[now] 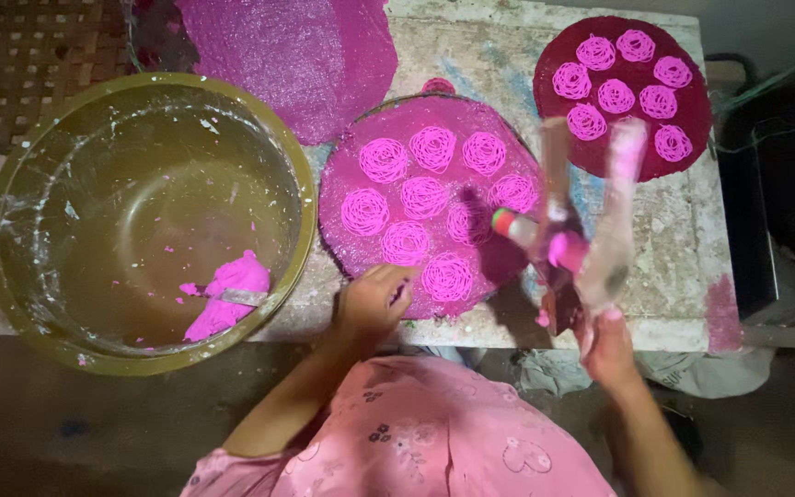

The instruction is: The person repeatedly scoops pink paste from a metal bowl, loads it into a handheld extruder, and squeezes the paste into spiral coils onto a pink mat. They then move the mat to a woven tray and repeat the process on a new mat.

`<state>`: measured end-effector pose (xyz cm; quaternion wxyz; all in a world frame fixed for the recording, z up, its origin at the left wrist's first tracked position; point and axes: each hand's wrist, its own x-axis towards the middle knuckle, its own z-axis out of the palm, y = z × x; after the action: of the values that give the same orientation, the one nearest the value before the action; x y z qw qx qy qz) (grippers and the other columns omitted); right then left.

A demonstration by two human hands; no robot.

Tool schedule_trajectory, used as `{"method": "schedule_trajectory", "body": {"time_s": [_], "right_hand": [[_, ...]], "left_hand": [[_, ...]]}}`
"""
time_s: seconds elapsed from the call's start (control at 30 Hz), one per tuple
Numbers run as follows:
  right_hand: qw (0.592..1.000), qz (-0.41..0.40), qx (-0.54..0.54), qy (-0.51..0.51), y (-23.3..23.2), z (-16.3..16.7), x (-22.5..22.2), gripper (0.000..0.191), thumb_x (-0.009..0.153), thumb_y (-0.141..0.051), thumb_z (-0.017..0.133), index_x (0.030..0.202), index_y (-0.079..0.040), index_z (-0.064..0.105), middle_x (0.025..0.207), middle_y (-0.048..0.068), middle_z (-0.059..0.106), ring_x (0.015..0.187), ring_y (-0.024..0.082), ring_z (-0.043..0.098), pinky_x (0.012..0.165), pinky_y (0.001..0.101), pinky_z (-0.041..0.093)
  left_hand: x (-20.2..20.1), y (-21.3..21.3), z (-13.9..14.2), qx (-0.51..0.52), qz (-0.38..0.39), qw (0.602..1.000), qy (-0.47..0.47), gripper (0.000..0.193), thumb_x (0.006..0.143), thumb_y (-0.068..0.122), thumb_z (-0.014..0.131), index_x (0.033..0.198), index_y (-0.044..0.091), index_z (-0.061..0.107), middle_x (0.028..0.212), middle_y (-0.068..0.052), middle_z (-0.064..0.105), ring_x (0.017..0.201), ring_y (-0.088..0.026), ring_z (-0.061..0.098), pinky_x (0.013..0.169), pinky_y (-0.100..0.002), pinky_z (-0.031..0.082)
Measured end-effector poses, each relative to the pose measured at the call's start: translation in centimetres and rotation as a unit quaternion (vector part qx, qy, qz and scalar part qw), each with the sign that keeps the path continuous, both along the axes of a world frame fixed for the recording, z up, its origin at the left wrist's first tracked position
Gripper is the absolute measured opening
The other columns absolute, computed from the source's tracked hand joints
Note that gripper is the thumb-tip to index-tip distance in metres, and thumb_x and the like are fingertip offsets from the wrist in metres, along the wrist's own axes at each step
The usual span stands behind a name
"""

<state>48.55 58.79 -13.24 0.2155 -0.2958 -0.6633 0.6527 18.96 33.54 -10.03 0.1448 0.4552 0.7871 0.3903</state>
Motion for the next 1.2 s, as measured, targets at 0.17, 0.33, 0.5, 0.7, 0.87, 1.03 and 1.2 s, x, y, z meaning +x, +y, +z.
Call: {"method": "schedule_trajectory", "body": {"time_s": [0.17, 0.33, 0.5, 0.7, 0.87, 1.03, 1.2], "right_hand": [[0.987, -0.155, -0.039, -0.011, -2.7, -5.4, 2.5, 0.066, 0.104, -0.062, 0.048, 0.118, 0.002, 0.058, 0.082, 0.007, 0.056, 0.071, 0.021, 0.049, 0.063, 0.0372, 0.038], [0.977, -0.208, -0.045, 0.006, -0.3, -7.8, 4.1, 0.069, 0.104, -0.061, 0.057, 0.123, 0.005, 0.053, 0.079, 0.009, 0.049, 0.067, 0.025, 0.041, 0.059, 0.0412, 0.031], [0.967, -0.254, -0.012, -0.023, 2.0, -7.2, 5.8, 0.074, 0.101, -0.058, 0.068, 0.132, 0.006, 0.046, 0.079, 0.010, 0.041, 0.069, 0.032, 0.033, 0.058, 0.0491, 0.025], [0.764, -0.258, 0.455, -0.377, 0.7, -4.4, 4.9, 0.083, 0.082, -0.060, 0.085, 0.128, 0.004, 0.058, 0.120, 0.025, 0.066, 0.113, 0.043, 0.062, 0.097, 0.0519, 0.049], [0.741, -0.231, 0.428, -0.464, -1.0, -2.1, 3.6, 0.093, 0.071, -0.063, 0.088, 0.134, -0.001, 0.061, 0.120, 0.025, 0.065, 0.114, 0.044, 0.061, 0.096, 0.0556, 0.046], [0.716, -0.253, 0.542, -0.360, -0.6, 1.4, 1.4, 0.069, 0.076, -0.050, 0.081, 0.128, -0.007, 0.068, 0.120, 0.021, 0.064, 0.112, 0.036, 0.061, 0.090, 0.0482, 0.049], [0.903, -0.156, 0.380, -0.123, 3.3, 1.7, -5.9, 0.028, 0.102, -0.018, 0.069, 0.126, -0.005, 0.069, 0.111, 0.017, 0.065, 0.100, 0.028, 0.064, 0.090, 0.0385, 0.053]], "left_hand": [[1.8, -0.4, 0.0, 0.031, -0.001, 0.999, 0.041, 0.031, 0.087, 0.022, 0.069, 0.117, 0.016, 0.071, 0.119, -0.006, 0.072, 0.114, -0.026, 0.065, 0.097, -0.037, 0.054], [-0.5, 0.6, 0.4, -0.015, 0.051, 0.998, 0.020, 0.037, 0.089, 0.017, 0.070, 0.126, 0.011, 0.068, 0.133, -0.013, 0.064, 0.124, -0.030, 0.056, 0.108, -0.046, 0.040], [-3.1, -1.9, 2.0, 0.062, 0.145, 0.987, -0.042, 0.047, 0.094, 0.017, 0.067, 0.139, 0.008, 0.058, 0.141, -0.015, 0.058, 0.133, -0.031, 0.055, 0.113, -0.043, 0.043], [-3.7, -2.9, 2.2, 0.096, 0.209, 0.953, -0.195, 0.068, 0.091, 0.009, 0.059, 0.154, 0.005, 0.036, 0.162, -0.016, 0.037, 0.147, -0.030, 0.039, 0.107, -0.040, 0.045], [-7.8, -4.8, -0.2, 0.115, 0.210, 0.970, -0.040, 0.063, 0.096, 0.008, 0.062, 0.155, -0.001, 0.040, 0.155, -0.024, 0.050, 0.144, -0.033, 0.050, 0.117, -0.042, 0.038], [-10.5, -3.8, -3.8, 0.039, 0.238, 0.970, -0.033, 0.051, 0.096, 0.016, 0.065, 0.143, 0.000, 0.055, 0.139, -0.021, 0.062, 0.126, -0.033, 0.063, 0.108, -0.040, 0.047], [-12.1, -0.1, -5.3, -0.016, 0.268, 0.963, 0.018, 0.043, 0.093, 0.021, 0.071, 0.130, 0.002, 0.059, 0.120, -0.021, 0.064, 0.106, -0.039, 0.065, 0.090, -0.046, 0.051]]}}
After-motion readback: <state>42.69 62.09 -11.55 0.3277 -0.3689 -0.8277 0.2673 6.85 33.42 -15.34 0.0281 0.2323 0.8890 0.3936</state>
